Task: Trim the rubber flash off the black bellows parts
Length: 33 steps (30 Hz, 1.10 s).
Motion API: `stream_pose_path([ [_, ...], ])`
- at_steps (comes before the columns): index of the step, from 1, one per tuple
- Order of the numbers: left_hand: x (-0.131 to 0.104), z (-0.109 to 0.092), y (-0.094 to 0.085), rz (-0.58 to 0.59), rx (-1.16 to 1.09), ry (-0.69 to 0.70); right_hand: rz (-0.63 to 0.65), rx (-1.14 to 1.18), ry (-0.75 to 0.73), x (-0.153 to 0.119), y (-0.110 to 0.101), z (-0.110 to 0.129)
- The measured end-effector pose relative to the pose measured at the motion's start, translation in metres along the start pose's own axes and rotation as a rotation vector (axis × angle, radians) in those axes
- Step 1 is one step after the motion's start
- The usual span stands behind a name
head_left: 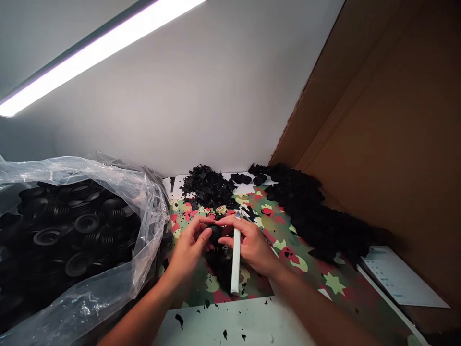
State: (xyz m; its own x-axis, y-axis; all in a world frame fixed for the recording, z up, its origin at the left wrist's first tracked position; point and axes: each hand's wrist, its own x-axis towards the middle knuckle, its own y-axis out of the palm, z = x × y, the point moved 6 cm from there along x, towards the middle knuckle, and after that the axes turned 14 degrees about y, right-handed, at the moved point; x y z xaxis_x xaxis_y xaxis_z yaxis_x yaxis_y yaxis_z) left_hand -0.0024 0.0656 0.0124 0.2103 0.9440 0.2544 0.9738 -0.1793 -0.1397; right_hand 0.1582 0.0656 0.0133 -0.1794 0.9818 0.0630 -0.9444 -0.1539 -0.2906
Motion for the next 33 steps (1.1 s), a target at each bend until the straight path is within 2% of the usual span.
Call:
stream_pose_path([
  [4, 0.001, 0.008, 0.004, 0.015, -0.098, -0.052, -0.061, 0.03, 0.053, 0.001, 0.0, -0.007],
  [7, 0.002, 0.002, 0.001, -0.021, 0.021, 0.043, -0.057, 0.121, 0.143, 0.002, 0.002, -0.013],
  [11, 0.002, -0.013, -0.004, -0.081, 0.191, 0.2, 0.007, 0.289, 0.225, -0.001, 0.01, -0.012],
  [15, 0.001, -0.013, -0.005, -0.106, 0.131, 0.178, 0.124, 0.372, 0.253, -0.003, 0.02, -0.009],
  [17, 0.0, -0.005, -0.004, -0.118, 0.013, 0.097, 0.07, 0.3, 0.23, -0.002, 0.017, -0.009],
  [20, -0.002, 0.004, 0.0, -0.107, -0.138, -0.018, -0.091, 0.059, 0.098, -0.001, 0.007, -0.003],
  [23, -0.002, 0.002, 0.002, -0.072, -0.142, -0.012, -0.114, -0.176, -0.051, -0.002, 0.005, 0.006],
  [26, 0.0, -0.007, 0.001, -0.008, 0.005, 0.097, -0.069, -0.407, -0.153, -0.004, 0.008, 0.01],
  [29, 0.001, -0.016, 0.004, 0.141, 0.25, 0.218, -0.007, -0.592, -0.208, -0.006, 0.015, 0.008],
  [31, 0.001, -0.015, 0.006, 0.242, 0.388, 0.237, 0.007, -0.659, -0.223, -0.007, 0.019, 0.006],
  [33, 0.0, -0.014, 0.005, 0.291, 0.488, 0.248, 0.0, -0.706, -0.236, -0.008, 0.022, 0.005],
])
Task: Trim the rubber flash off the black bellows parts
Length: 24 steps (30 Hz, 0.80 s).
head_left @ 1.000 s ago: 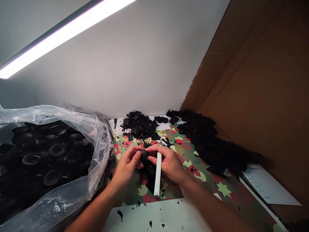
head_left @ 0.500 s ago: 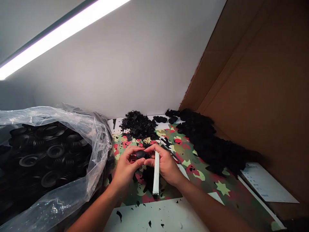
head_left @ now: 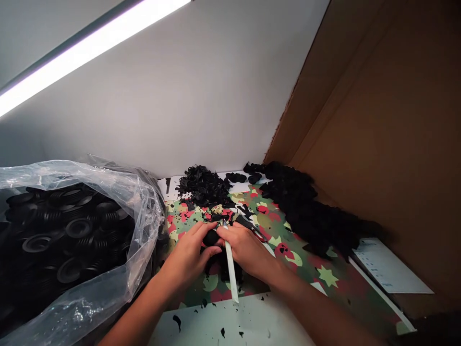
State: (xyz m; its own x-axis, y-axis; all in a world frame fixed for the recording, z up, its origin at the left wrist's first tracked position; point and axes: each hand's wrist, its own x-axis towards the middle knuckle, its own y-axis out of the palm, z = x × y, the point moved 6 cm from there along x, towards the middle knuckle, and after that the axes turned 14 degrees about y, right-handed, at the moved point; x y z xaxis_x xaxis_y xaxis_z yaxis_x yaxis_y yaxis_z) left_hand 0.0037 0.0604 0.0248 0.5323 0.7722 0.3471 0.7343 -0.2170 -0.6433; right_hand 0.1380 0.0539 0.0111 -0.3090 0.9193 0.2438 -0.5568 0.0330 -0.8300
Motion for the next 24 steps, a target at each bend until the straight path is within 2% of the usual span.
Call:
stream_pose_path([
  [6, -0.004, -0.002, 0.003, 0.081, 0.086, 0.009, 0.028, -0.001, -0.055, -0.003, 0.005, 0.005],
  [11, 0.0, -0.006, -0.003, 0.015, -0.11, -0.081, 0.009, 0.089, -0.125, -0.002, -0.001, 0.005],
  [14, 0.002, -0.004, -0.001, -0.078, -0.255, -0.158, -0.013, 0.092, -0.161, -0.003, -0.004, 0.006],
  [17, -0.002, 0.004, 0.005, -0.222, -0.386, -0.254, -0.101, 0.045, -0.213, -0.007, -0.008, 0.012],
  [20, -0.006, 0.012, 0.014, -0.364, -0.586, -0.382, -0.217, -0.035, -0.277, -0.011, -0.01, 0.022],
  [24, -0.009, 0.009, 0.029, -0.476, -0.882, -0.507, -0.289, -0.082, -0.278, -0.013, -0.013, 0.027],
])
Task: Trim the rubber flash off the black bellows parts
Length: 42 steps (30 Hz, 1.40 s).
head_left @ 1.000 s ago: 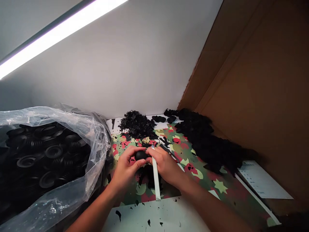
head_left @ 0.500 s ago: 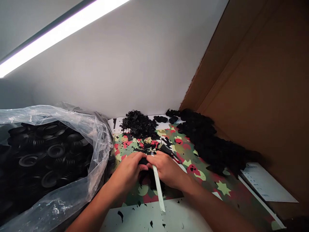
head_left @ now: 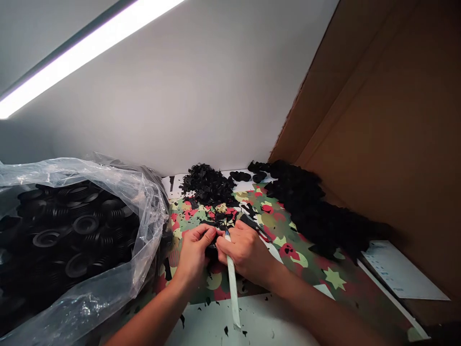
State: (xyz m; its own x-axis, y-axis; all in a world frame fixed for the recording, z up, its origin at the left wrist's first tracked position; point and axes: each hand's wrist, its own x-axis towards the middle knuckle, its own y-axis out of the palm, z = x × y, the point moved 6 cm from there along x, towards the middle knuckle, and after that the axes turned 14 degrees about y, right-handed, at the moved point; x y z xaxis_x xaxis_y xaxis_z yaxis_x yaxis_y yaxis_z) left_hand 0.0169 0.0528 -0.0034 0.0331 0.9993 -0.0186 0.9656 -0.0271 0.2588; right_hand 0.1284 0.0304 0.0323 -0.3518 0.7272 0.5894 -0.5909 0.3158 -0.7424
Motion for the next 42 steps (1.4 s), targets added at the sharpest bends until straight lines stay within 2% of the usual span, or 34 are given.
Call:
stream_pose_path([
  [4, -0.006, 0.003, 0.008, -0.072, -0.171, -0.033, -0.074, 0.051, -0.02, 0.001, -0.007, 0.002],
  [7, -0.002, 0.001, 0.003, -0.141, -0.231, -0.016, -0.095, 0.06, -0.042, -0.001, -0.008, 0.009],
  [10, 0.005, -0.01, -0.011, -0.293, -0.261, 0.111, -0.095, 0.09, -0.15, -0.007, -0.004, 0.022],
  [11, 0.007, -0.014, -0.014, -0.311, -0.266, 0.162, -0.095, 0.102, -0.164, -0.008, -0.002, 0.024],
  [12, 0.008, -0.018, -0.013, -0.276, -0.273, 0.193, -0.096, 0.108, -0.15, -0.008, 0.0, 0.022],
  [15, 0.005, -0.02, -0.001, -0.096, -0.293, 0.184, -0.047, 0.119, 0.03, -0.002, 0.007, 0.001],
  [19, 0.0, -0.021, 0.003, -0.007, -0.299, 0.233, 0.119, 0.236, 0.314, 0.003, 0.012, -0.029],
  [23, 0.003, -0.018, -0.001, 0.066, -0.268, 0.242, 0.132, 0.429, 0.497, 0.004, 0.007, -0.035],
  [27, 0.005, -0.016, -0.006, 0.099, -0.128, 0.277, 0.146, 0.731, 0.707, 0.001, 0.005, -0.034],
  [31, 0.004, -0.02, -0.003, 0.123, -0.021, 0.301, 0.136, 0.973, 0.778, 0.001, 0.001, -0.033],
  [38, 0.002, -0.029, -0.007, 0.017, 0.005, 0.359, 0.132, 0.989, 0.832, 0.002, -0.004, -0.036],
  [42, 0.002, -0.028, -0.008, 0.012, -0.032, 0.364, 0.143, 1.073, 0.881, 0.001, -0.003, -0.037],
])
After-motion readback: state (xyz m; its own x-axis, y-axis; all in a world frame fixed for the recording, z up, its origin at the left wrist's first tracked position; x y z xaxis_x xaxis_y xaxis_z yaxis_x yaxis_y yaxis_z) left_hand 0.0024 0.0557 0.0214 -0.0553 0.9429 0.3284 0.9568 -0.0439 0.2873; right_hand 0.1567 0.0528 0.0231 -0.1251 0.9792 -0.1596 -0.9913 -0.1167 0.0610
